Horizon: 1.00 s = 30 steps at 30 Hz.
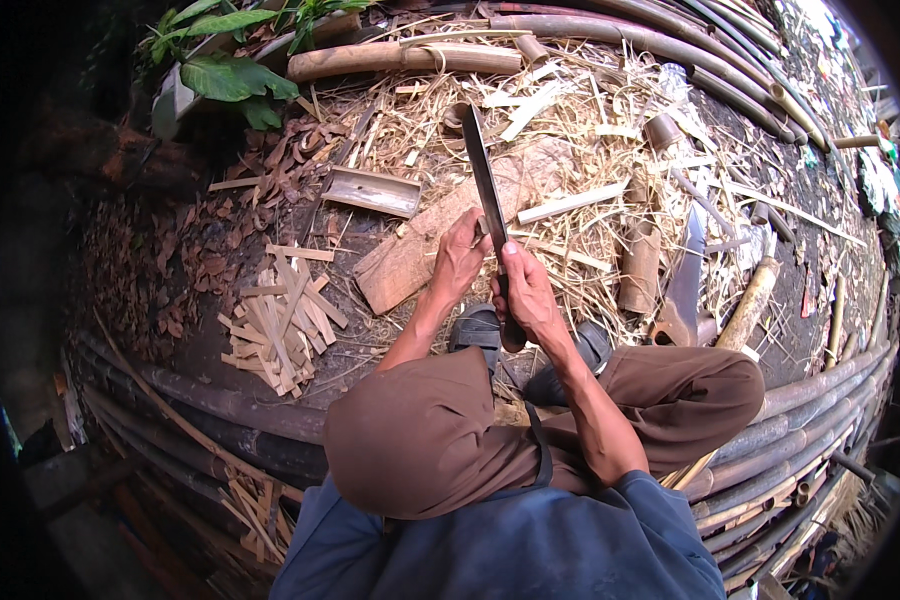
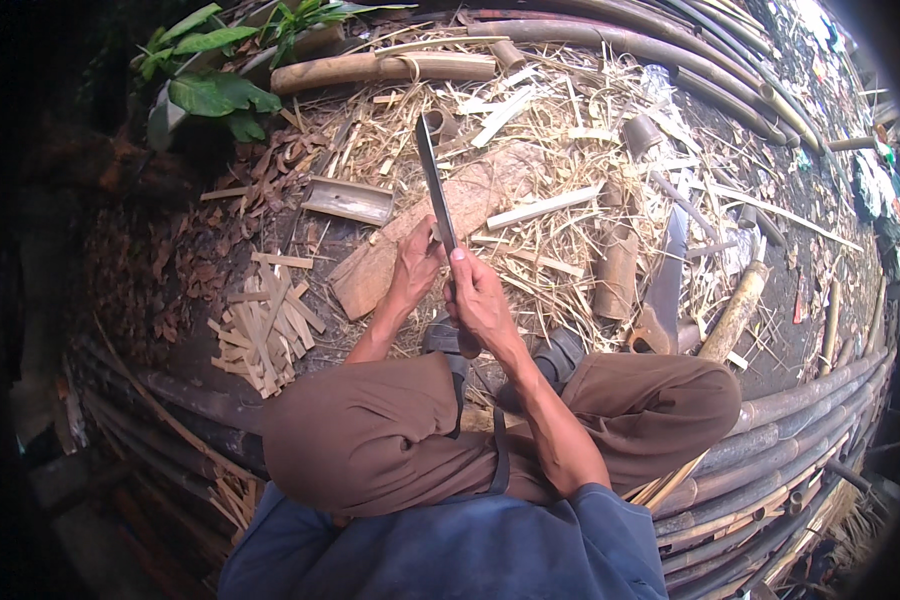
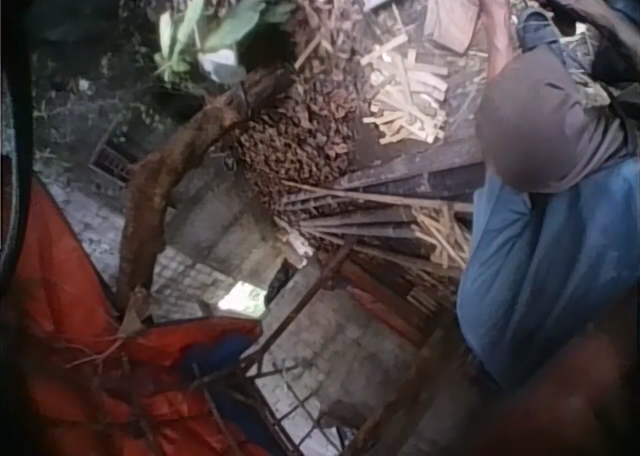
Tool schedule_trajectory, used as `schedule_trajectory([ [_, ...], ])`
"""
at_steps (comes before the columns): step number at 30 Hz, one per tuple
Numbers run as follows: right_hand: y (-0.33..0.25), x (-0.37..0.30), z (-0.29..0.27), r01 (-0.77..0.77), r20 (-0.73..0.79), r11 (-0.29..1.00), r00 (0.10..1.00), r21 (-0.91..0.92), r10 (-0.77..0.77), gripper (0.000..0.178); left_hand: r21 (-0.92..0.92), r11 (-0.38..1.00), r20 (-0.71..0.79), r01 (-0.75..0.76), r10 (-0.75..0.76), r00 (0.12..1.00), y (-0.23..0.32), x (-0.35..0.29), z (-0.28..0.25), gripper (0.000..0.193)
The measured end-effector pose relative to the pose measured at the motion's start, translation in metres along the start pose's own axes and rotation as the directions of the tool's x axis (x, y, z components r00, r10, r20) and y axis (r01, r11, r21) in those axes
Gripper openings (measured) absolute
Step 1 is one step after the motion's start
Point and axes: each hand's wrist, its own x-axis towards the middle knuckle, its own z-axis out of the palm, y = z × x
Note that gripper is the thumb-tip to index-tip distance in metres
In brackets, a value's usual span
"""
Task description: The person sits on the ground and uses a machete to split small pieces of wood into thin strips. They repeatedly strike the wood, adjust the pieces, and collect the resulting slivers.
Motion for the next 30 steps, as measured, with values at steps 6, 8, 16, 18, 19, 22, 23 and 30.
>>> schedule_trajectory([
  [6,-0.004,0.002,0.003,0.173,0.009,0.951,0.984,-0.256,-0.177,0.047,0.008,1.000,-0.024,-0.009,0.009,1.000,-0.003,0.001,-0.001,0.021],
  [8,-0.006,0.002,0.003,0.162,-0.021,0.943,0.984,-0.292,-0.175,0.046,0.007,1.000,-0.021,-0.013,0.013,1.000,0.000,0.003,0.000,0.021],
  [16,-0.016,-0.002,0.009,0.258,-0.057,0.888,0.952,-0.380,-0.301,0.043,0.049,0.999,0.033,-0.022,0.020,0.999,0.001,0.004,-0.004,0.024],
  [18,-0.016,-0.004,0.008,0.181,-0.073,0.904,0.972,-0.387,-0.225,0.042,0.074,0.995,0.032,-0.062,0.060,0.998,-0.001,0.005,-0.004,0.027],
  [19,-0.016,-0.005,0.007,0.142,-0.079,0.911,0.979,-0.387,-0.186,0.041,0.079,0.995,0.036,-0.063,0.061,0.998,-0.001,0.006,-0.005,0.027],
  [22,-0.012,-0.001,0.009,0.206,-0.081,0.902,0.964,-0.380,-0.255,0.041,0.079,0.993,0.041,-0.086,0.083,0.996,0.001,0.007,-0.006,0.025],
  [23,-0.015,0.000,0.011,0.219,-0.074,0.897,0.961,-0.383,-0.266,0.041,0.082,0.991,0.023,-0.103,0.102,0.995,-0.001,0.007,-0.006,0.024],
  [30,-0.024,-0.004,0.012,0.159,-0.062,0.853,0.974,-0.496,-0.218,0.041,0.135,0.983,-0.030,-0.122,0.127,0.991,-0.018,0.004,-0.004,0.018],
])
